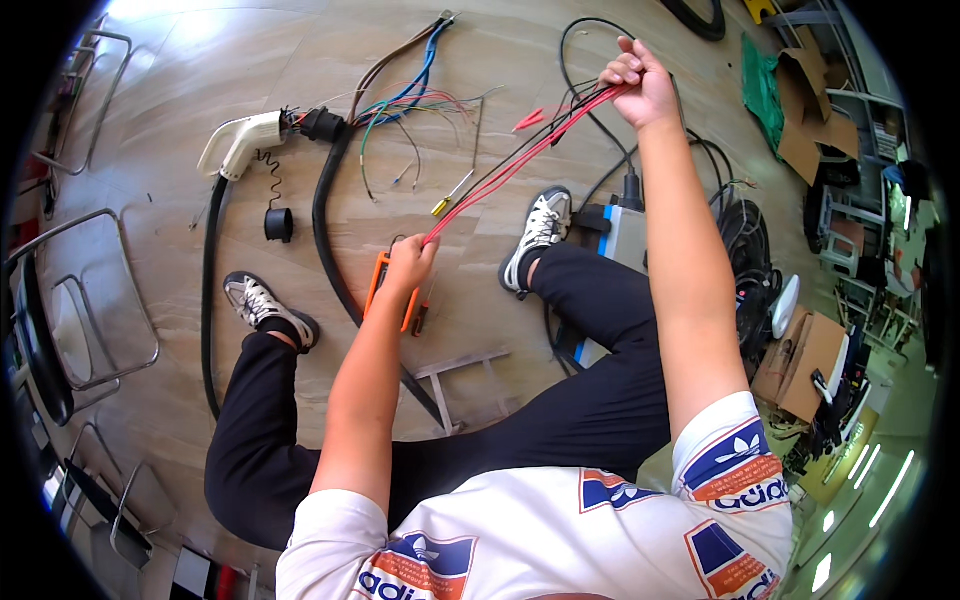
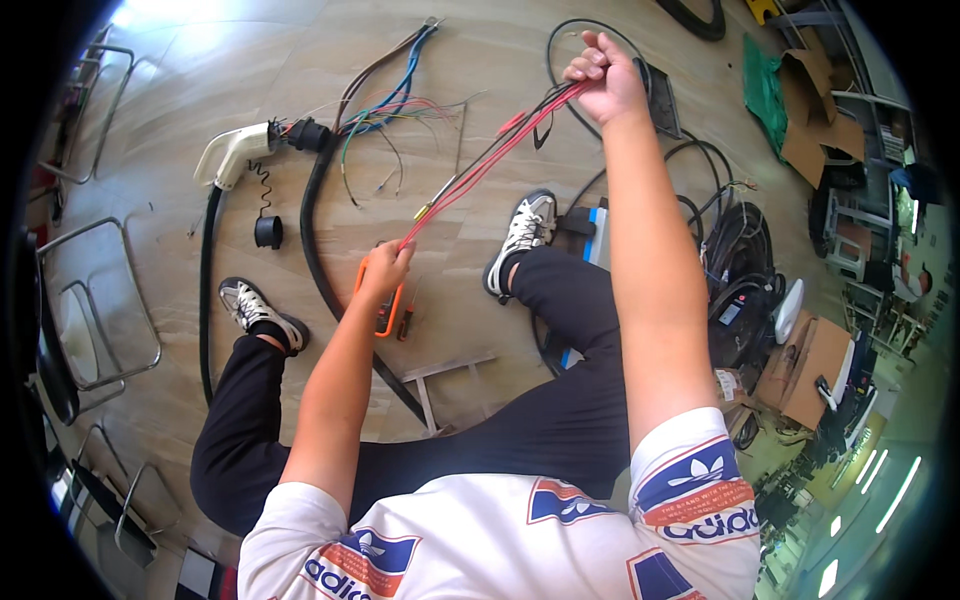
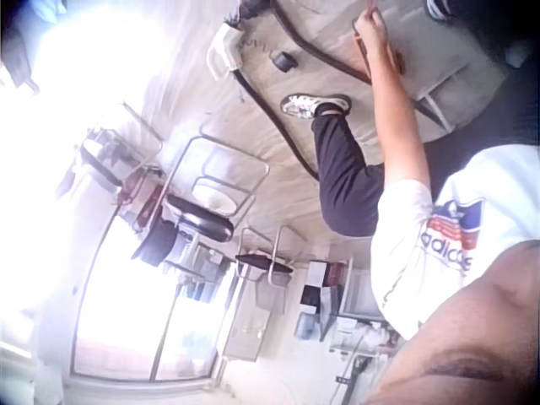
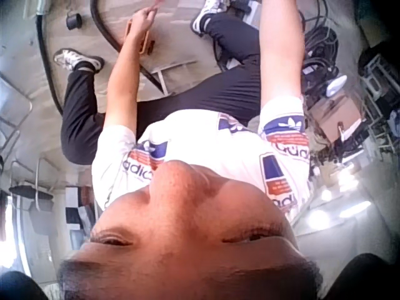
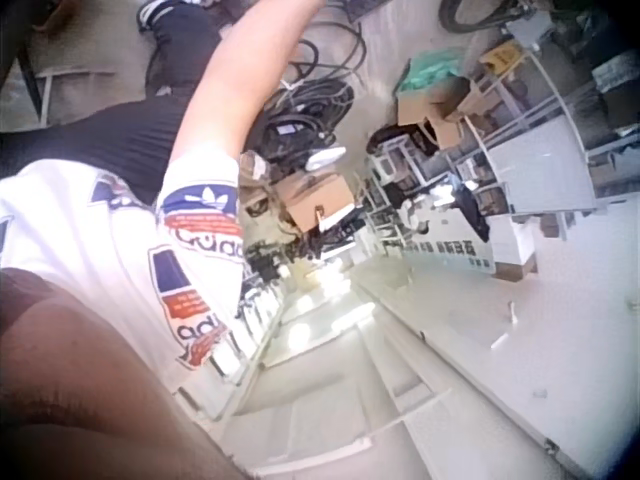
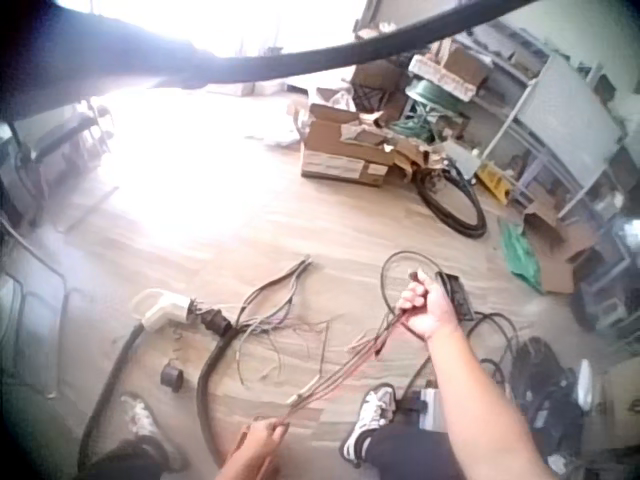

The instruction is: The person sorts through a bundle of wires and uses a digital multimeter to measure individual wire ends.

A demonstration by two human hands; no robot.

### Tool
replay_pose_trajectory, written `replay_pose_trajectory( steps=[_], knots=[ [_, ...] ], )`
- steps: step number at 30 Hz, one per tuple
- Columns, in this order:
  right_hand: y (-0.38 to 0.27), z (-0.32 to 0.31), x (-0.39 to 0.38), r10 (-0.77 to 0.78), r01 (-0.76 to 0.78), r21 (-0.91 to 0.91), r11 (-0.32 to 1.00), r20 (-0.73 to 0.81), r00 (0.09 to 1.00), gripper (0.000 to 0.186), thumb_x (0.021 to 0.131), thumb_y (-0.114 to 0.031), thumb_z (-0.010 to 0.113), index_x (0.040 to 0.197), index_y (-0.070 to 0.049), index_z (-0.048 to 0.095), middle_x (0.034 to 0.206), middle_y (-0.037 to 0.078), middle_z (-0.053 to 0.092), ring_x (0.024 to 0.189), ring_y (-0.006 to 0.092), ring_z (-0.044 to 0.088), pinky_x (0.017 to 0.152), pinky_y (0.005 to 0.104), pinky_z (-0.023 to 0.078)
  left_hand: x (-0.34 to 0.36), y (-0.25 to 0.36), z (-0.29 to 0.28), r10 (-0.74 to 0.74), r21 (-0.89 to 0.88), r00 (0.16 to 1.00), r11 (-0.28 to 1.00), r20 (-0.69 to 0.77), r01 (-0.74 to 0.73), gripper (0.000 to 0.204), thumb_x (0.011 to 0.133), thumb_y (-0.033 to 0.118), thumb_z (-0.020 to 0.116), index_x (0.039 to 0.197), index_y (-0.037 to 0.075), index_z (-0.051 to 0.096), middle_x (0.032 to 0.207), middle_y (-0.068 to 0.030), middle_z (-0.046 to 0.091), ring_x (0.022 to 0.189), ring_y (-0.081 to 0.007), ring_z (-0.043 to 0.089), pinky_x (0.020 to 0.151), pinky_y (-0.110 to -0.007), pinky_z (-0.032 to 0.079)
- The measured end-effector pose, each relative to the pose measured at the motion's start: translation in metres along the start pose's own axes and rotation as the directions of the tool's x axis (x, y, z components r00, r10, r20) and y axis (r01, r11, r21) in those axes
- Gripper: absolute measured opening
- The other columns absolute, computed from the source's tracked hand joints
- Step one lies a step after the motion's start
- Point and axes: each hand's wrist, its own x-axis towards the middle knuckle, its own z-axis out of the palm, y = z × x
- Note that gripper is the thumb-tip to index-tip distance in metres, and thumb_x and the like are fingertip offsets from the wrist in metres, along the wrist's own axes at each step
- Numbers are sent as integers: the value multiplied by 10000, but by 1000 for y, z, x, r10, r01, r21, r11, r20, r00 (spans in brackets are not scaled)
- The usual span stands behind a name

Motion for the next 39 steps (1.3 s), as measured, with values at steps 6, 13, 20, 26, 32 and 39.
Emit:
replay_pose_trajectory(
  steps=[6, 13, 20, 26, 32, 39],
  knots=[
    [-81, -68, 34, -84, -16, -288, 958, -330, 940, 149, 955, -165, 488, 872, -42, 496, 531, -54, 355, 429, 91, 313, 516, 293, 332, 13, 3, 13, -14, 105, 997, 994, 74, 6, 357, 881, 342, 569, 808, 3, 653, 700, -234, 604, 710, -423, 603, 651, -469, 471],
    [-84, -187, 27, -246, -216, -542, 812, -654, 715, 210, 926, -207, 551, 753, -145, 448, 488, -40, 284, 387, 116, 285, 444, 319, 320, 24, -14, 26, -4, 225, 984, 974, 180, -37, 409, 845, 387, 631, 819, -21, 655, 715, -221, 630, 701, -398, 621, 655, -456, 481],
    [41, -276, 10, -62, -362, -355, 862, -782, 620, 194, 939, -239, 528, 780, -154, 457, 483, -43, 280, 381, 110, 275, 451, 345, 331, 42, 13, -14, 82, -108, 996, 990, -39, -86, 441, 851, 385, 665, 1041, -13, 647, 952, -193, 689, 891, -286, 677, 793, -377, 516],
    [109, -248, 38, -301, -480, -572, 666, -794, 529, 350, 850, -221, 609, 1083, 26, 529, 968, 191, 617, 860, 328, 621, 776, 477, 500, 89, -29, -106, -241, -186, 902, 965, -359, 184, 316, 896, 264, 619, 1084, 10, 623, 951, -111, 699, 896, -220, 662, 805, -307, 502],
    [120, -185, 23, -734, -489, -843, -222, -186, 653, 670, 738, -272, 682, 1273, 58, 451, 1274, 263, 511, 1194, 391, 482, 1012, 448, 393, 65, -104, -125, -286, 428, 836, 754, -469, 498, 599, 791, 343, 665, 1274, 35, 491, 1270, -224, 527, 1098, -373, 563, 936, -443, 457],
    [280, -87, -64, 67, 440, -796, -417, 456, 888, 391, 697, -118, 675, 1084, -81, 627, 1080, 151, 580, 1069, 346, 528, 944, 437, 429, 58, -136, -122, -321, 508, 880, 724, -351, 466, 426, 818, 234, 696, 1094, -4, 474, 1069, -247, 577, 986, -419, 600, 869, -459, 498]
  ],
)
